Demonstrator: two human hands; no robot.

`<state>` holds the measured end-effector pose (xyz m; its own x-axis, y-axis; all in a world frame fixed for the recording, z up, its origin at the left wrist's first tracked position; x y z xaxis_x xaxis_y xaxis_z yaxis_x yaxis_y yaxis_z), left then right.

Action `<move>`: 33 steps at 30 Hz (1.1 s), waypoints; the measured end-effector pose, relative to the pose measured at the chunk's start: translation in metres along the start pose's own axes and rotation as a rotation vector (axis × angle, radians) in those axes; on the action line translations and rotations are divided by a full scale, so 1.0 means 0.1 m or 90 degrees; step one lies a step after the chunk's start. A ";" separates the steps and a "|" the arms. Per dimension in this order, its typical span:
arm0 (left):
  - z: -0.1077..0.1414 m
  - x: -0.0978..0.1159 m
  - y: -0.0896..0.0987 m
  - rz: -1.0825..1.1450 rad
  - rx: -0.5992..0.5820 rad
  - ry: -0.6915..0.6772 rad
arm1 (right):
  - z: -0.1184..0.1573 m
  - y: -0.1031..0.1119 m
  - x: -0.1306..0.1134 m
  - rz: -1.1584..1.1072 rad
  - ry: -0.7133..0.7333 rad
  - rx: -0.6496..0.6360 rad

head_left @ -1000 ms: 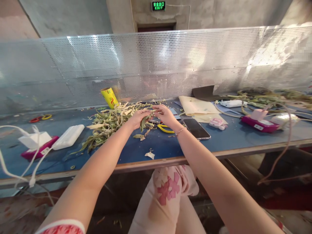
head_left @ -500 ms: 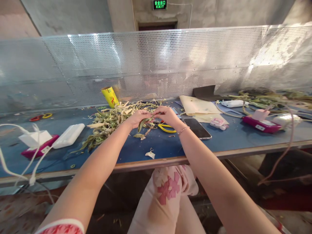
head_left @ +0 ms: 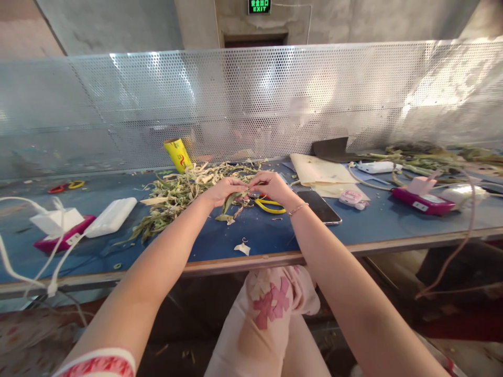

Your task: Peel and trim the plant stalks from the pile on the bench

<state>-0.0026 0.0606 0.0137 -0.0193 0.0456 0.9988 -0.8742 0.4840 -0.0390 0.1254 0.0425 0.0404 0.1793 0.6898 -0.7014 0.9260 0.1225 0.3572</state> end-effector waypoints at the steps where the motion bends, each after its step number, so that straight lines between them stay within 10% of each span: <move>1: 0.01 0.01 0.00 -0.007 0.011 0.002 | 0.00 0.00 0.00 0.005 0.009 0.006; 10: 0.04 0.06 0.03 -0.027 0.057 0.006 | 0.01 -0.03 -0.08 0.074 0.070 0.050; 22: 0.06 0.10 -0.03 -0.084 0.000 -0.006 | 0.00 -0.05 0.17 -0.111 -0.074 -0.035; 33: 0.05 0.28 -0.05 -0.351 0.130 -0.234 | -0.02 -0.03 0.22 -0.006 -0.170 0.047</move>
<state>-0.0014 0.0549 0.0416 0.3227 -0.4770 0.8175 -0.8765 0.1753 0.4483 0.1263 0.0589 0.0252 0.2431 0.4752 -0.8456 0.9480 0.0681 0.3108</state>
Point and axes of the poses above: each hand's wrist, its own z-axis away from the middle knuckle, its own y-axis out of the back of the hand, x = y × z, the point moved 6 cm from there along -z, towards the middle knuckle, and after that the axes turned 3 degrees about z, right-handed, at the moved point
